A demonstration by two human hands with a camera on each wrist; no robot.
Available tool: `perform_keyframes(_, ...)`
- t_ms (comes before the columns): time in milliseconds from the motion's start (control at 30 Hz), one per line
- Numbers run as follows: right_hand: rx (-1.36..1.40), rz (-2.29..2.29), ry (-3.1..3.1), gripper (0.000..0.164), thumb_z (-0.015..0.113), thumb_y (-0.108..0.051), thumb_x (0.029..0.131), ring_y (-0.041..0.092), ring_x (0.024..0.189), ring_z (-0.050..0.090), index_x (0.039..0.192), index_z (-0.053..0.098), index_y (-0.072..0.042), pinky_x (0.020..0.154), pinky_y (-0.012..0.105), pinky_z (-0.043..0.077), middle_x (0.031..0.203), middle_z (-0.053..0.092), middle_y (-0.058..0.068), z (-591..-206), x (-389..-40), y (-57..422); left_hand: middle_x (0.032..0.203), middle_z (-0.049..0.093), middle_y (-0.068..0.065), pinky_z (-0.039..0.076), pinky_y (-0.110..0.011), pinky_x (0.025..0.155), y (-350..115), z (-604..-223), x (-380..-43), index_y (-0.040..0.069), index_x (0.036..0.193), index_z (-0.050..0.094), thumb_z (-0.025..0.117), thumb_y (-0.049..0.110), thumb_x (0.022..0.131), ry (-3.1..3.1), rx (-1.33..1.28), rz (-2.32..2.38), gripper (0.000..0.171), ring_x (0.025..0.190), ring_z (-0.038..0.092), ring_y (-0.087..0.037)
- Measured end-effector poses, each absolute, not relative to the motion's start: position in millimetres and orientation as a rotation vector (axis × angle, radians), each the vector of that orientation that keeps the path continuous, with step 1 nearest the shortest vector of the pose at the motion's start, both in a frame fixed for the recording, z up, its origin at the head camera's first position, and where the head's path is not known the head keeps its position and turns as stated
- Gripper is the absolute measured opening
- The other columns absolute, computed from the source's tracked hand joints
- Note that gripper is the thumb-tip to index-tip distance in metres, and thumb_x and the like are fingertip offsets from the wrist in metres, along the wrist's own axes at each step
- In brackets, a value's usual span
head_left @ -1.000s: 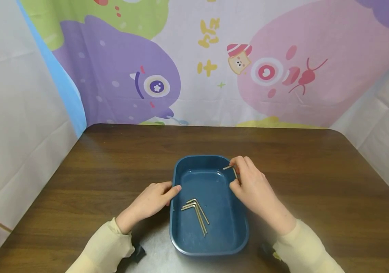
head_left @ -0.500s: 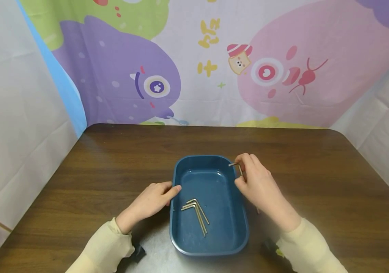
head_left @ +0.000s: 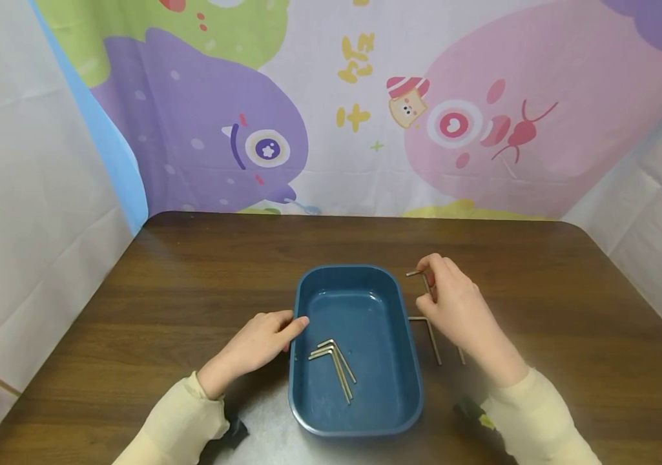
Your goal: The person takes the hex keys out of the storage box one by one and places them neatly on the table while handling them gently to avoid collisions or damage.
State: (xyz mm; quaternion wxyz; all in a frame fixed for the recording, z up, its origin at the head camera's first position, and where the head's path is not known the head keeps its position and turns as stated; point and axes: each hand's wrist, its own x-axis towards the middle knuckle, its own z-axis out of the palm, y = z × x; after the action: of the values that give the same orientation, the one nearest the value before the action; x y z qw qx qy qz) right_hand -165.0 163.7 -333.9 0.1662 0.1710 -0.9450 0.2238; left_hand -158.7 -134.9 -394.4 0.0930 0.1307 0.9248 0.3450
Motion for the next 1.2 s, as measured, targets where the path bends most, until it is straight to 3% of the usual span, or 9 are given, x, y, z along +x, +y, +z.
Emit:
perform_keyframes(667,0.407,0.601,-2.865,0.032,0.057,0.0,0.068,0.017,0.06,0.042,0.099,0.047,-0.002,0.053,0.03,0.032,0.072,0.045,0.004,-327,-176,190,0.056,0.051,0.003,0.035,-0.027,0.052,-135,-394,-159,0.019,0.067,0.052,0.044,0.045,0.093,2.74,0.394,1.025,0.038,0.051,0.046,-0.011)
perform_keyframes(1200,0.372,0.642,-3.019,0.031,0.06,-0.006,0.074,0.018,0.058,0.043,0.1,0.044,-0.003,0.052,0.029,0.033,0.073,0.045,0.005,-337,-190,210,0.058,0.053,0.001,0.035,-0.027,0.052,-135,-394,-159,0.019,0.067,0.053,0.044,0.044,0.093,2.723,0.386,1.033,0.037,0.051,0.046,-0.012)
